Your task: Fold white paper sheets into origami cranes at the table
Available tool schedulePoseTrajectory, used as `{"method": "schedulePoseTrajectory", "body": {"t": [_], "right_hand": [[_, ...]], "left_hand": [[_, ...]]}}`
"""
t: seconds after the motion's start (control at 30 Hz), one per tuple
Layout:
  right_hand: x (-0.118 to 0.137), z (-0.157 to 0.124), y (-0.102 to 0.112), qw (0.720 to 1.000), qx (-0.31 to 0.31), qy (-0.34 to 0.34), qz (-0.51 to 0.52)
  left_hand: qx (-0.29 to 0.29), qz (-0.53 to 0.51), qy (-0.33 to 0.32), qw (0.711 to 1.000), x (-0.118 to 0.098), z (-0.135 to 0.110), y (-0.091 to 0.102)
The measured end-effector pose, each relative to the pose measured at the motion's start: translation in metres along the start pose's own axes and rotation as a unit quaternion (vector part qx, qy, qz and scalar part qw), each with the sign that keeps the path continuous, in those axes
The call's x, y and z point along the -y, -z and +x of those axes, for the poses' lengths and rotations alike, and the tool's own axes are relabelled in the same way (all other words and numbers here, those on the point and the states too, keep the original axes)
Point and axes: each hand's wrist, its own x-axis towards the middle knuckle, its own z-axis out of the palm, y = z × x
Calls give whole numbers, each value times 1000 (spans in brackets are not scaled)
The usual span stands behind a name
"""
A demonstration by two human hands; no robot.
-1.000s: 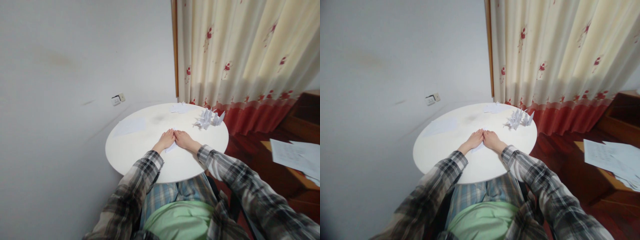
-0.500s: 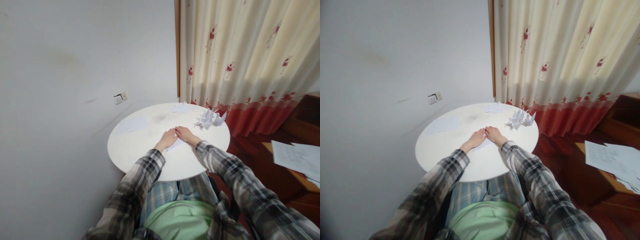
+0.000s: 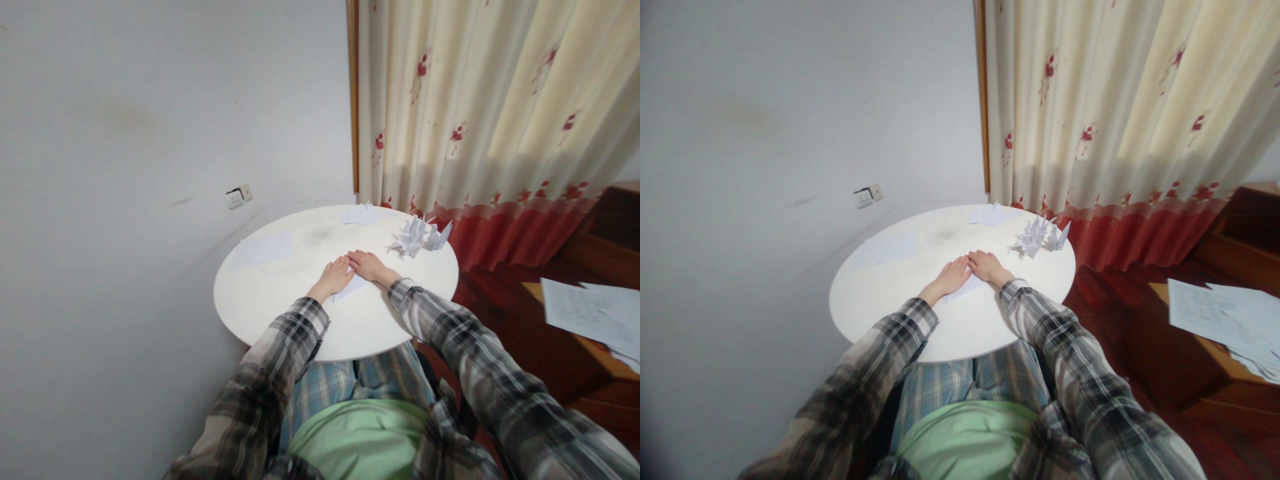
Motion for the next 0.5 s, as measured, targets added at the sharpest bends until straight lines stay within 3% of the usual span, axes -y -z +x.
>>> {"method": "schedulePoseTrajectory", "body": {"t": [0.27,0.5], "right_hand": [[-2,4,5,999,23,-44,-2],[2,2,9,998,-7,-53,-25]], "left_hand": [[1,0,-1,1000,-1,2,0],[2,3,4,1000,-4,0,2]]}}
